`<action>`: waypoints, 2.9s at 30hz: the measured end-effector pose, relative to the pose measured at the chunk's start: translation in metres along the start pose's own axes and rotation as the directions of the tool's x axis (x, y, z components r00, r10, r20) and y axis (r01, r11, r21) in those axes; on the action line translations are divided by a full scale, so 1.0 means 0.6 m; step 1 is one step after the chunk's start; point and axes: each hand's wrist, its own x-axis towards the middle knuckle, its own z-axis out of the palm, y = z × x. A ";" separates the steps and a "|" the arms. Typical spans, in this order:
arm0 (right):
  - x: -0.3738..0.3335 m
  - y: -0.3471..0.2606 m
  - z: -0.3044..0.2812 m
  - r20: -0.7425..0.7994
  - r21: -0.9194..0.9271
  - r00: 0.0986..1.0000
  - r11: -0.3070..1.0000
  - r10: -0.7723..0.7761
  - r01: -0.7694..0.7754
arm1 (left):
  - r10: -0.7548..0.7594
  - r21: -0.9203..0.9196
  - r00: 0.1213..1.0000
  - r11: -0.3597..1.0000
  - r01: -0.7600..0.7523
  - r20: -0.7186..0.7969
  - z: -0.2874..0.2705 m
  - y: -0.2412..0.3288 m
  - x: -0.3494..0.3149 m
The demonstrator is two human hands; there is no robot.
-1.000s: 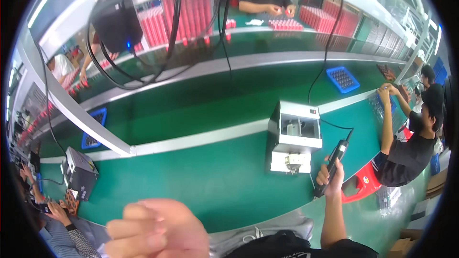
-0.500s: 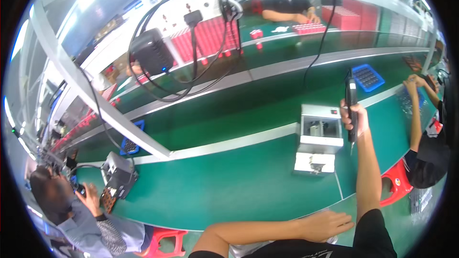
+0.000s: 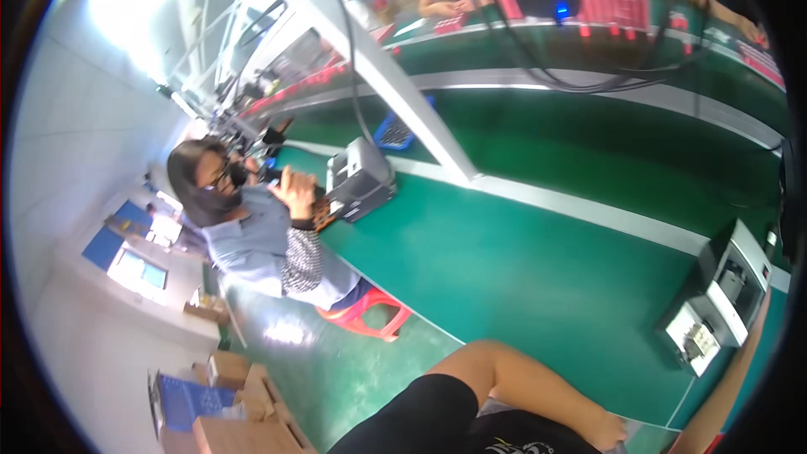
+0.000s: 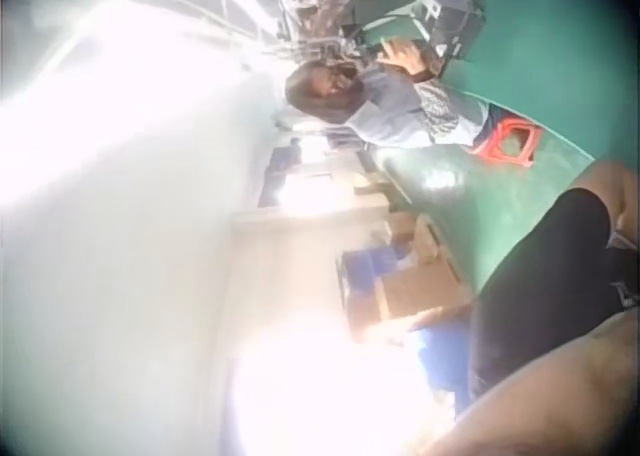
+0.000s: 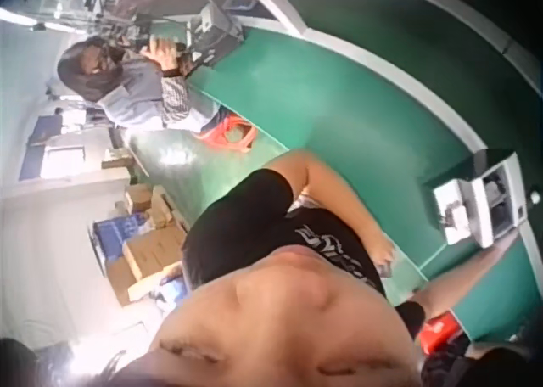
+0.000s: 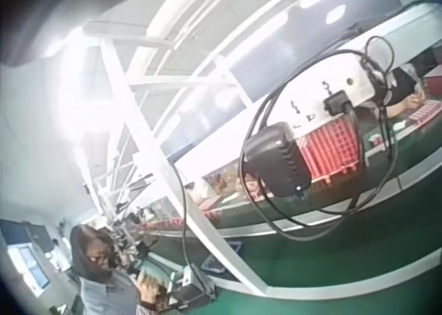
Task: Assembling small electronic components by tightening screws using an electric screwdriver on an assembly line.
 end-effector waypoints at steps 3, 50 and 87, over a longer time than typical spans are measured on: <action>0.001 -0.125 -0.031 -0.002 0.779 0.739 0.465 0.674 -0.421 | -0.100 -0.128 0.994 0.986 0.105 0.041 0.032 -0.001 0.017; 0.076 -0.152 -0.173 0.177 -0.474 0.776 0.638 -0.606 0.606 | -0.126 -0.220 0.873 0.942 0.254 0.471 -0.227 0.034 0.094; 0.034 -0.201 -0.221 0.778 0.114 0.435 0.783 -0.453 0.611 | -0.118 -0.232 0.912 0.947 0.223 0.393 -0.234 0.034 0.106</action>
